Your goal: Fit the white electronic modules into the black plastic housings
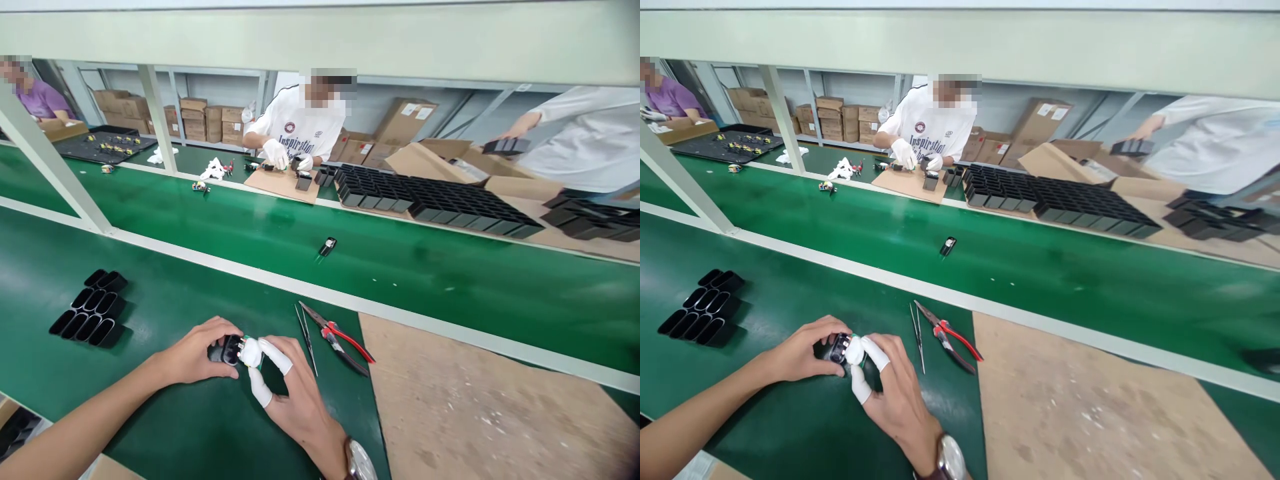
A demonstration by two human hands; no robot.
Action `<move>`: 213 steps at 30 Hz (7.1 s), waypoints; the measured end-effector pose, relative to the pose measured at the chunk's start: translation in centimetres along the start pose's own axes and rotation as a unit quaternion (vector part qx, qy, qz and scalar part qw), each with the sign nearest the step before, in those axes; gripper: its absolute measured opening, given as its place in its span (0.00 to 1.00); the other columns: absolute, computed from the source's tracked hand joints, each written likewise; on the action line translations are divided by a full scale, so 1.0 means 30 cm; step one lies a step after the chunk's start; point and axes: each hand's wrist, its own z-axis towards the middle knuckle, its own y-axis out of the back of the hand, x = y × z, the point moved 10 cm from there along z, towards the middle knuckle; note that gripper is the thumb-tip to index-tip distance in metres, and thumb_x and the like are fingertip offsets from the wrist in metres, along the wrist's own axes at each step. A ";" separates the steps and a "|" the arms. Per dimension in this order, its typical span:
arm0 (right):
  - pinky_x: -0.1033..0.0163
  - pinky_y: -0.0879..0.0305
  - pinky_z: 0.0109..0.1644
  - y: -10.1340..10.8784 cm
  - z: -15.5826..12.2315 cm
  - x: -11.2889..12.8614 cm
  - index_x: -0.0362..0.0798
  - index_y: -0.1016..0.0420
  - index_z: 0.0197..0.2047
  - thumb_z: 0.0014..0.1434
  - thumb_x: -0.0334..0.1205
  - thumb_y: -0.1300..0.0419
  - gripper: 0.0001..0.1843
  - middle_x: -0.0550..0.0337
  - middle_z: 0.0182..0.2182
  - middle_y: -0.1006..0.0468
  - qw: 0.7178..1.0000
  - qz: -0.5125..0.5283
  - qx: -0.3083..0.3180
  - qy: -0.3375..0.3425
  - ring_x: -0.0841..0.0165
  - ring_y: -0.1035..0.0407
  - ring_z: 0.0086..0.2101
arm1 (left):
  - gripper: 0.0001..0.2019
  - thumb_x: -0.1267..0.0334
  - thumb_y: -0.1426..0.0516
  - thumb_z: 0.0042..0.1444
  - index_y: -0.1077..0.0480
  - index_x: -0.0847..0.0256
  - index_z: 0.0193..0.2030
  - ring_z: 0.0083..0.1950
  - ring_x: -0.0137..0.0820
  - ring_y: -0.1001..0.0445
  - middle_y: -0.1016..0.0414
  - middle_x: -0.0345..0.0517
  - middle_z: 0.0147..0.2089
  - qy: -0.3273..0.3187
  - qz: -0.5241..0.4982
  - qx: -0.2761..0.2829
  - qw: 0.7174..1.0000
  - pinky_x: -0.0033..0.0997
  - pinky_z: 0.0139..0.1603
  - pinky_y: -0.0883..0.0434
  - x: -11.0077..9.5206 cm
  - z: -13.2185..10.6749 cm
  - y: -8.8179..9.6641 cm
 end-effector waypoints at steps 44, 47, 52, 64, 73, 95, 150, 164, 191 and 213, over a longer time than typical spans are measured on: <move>0.44 0.22 0.50 -0.087 -0.002 0.029 0.49 0.26 0.46 0.71 0.39 0.37 0.04 0.45 0.59 0.25 0.989 -0.099 0.107 0.013 0.52 0.27 0.55 | 0.25 0.67 0.42 0.71 0.38 0.51 0.72 0.58 0.43 0.29 0.25 0.53 0.60 -0.053 0.000 0.023 0.998 0.48 0.59 0.25 -0.062 -0.005 -0.049; 0.43 0.22 0.53 -0.112 -0.006 0.019 0.50 0.25 0.47 0.71 0.40 0.38 0.04 0.45 0.59 0.25 0.987 -0.099 0.125 -0.003 0.52 0.28 0.57 | 0.26 0.66 0.41 0.70 0.39 0.51 0.72 0.57 0.43 0.28 0.25 0.53 0.59 -0.057 -0.010 0.018 0.998 0.48 0.59 0.24 -0.059 -0.006 -0.047; 0.47 0.23 0.58 -0.103 -0.023 -0.006 0.49 0.27 0.58 0.72 0.37 0.41 0.13 0.46 0.61 0.26 0.990 -0.094 0.104 -0.008 0.55 0.27 0.57 | 0.26 0.66 0.41 0.70 0.39 0.50 0.72 0.61 0.42 0.26 0.25 0.53 0.62 -0.049 -0.012 -0.020 0.999 0.46 0.61 0.23 -0.036 -0.022 -0.027; 0.52 0.25 0.45 0.015 -0.053 -0.269 0.42 0.25 0.55 0.63 0.20 0.49 0.21 0.48 0.40 0.22 0.904 -0.391 0.115 -0.134 0.57 0.27 0.41 | 0.11 0.71 0.39 0.69 0.28 0.55 0.54 0.53 0.34 0.18 0.21 0.49 0.55 -0.143 0.021 -0.097 0.985 0.31 0.53 0.21 -0.051 -0.047 -0.004; 0.60 0.34 0.34 -0.024 0.003 0.029 0.46 0.25 0.42 0.62 0.22 0.49 0.14 0.51 0.41 0.26 0.969 -0.222 0.082 0.070 0.64 0.33 0.36 | 0.27 0.62 0.37 0.67 0.41 0.48 0.69 0.55 0.38 0.18 0.20 0.44 0.54 0.008 0.028 -0.131 0.991 0.40 0.56 0.19 0.037 -0.055 -0.009; 0.58 0.45 0.34 -0.055 0.041 0.081 0.49 0.33 0.28 0.58 0.20 0.49 0.15 0.51 0.40 0.26 0.948 -0.284 0.077 0.120 0.63 0.37 0.36 | 0.29 0.63 0.37 0.67 0.44 0.48 0.69 0.58 0.40 0.20 0.21 0.46 0.56 0.019 -0.015 -0.106 0.994 0.45 0.59 0.21 0.054 -0.058 -0.037; 0.51 0.30 0.52 -0.091 -0.044 -0.086 0.45 0.23 0.48 0.60 0.23 0.40 0.14 0.48 0.51 0.23 0.958 -0.274 0.073 0.046 0.56 0.32 0.49 | 0.15 0.48 0.33 0.60 0.19 0.59 0.43 0.52 0.43 0.18 0.17 0.52 0.51 0.117 0.002 -0.219 0.969 0.43 0.53 0.19 0.182 0.319 0.271; 0.53 0.31 0.61 -0.128 -0.072 -0.156 0.46 0.22 0.45 0.58 0.34 0.34 0.10 0.51 0.50 0.23 0.955 -0.271 0.122 0.016 0.57 0.31 0.49 | 0.24 0.58 0.34 0.62 0.28 0.64 0.62 0.67 0.56 0.28 0.24 0.64 0.63 0.182 0.291 -0.236 0.909 0.57 0.65 0.29 0.416 0.632 0.503; 0.47 0.24 0.56 -0.127 -0.066 -0.117 0.51 0.35 0.71 0.74 0.42 0.45 0.25 0.46 0.65 0.27 0.973 -0.204 0.090 0.054 0.51 0.27 0.58 | 0.20 0.56 0.39 0.67 0.27 0.57 0.64 0.66 0.45 0.27 0.22 0.53 0.63 0.158 0.386 -0.182 0.890 0.47 0.70 0.30 0.054 -0.100 0.602; 0.45 0.26 0.58 -0.158 -0.047 -0.057 0.48 0.34 0.68 0.68 0.33 0.40 0.26 0.45 0.60 0.27 0.973 -0.156 0.172 0.003 0.52 0.32 0.57 | 0.13 0.56 0.43 0.73 0.21 0.62 0.44 0.51 0.42 0.20 0.19 0.53 0.49 -0.037 0.221 -0.038 0.974 0.40 0.52 0.22 -0.082 0.035 0.117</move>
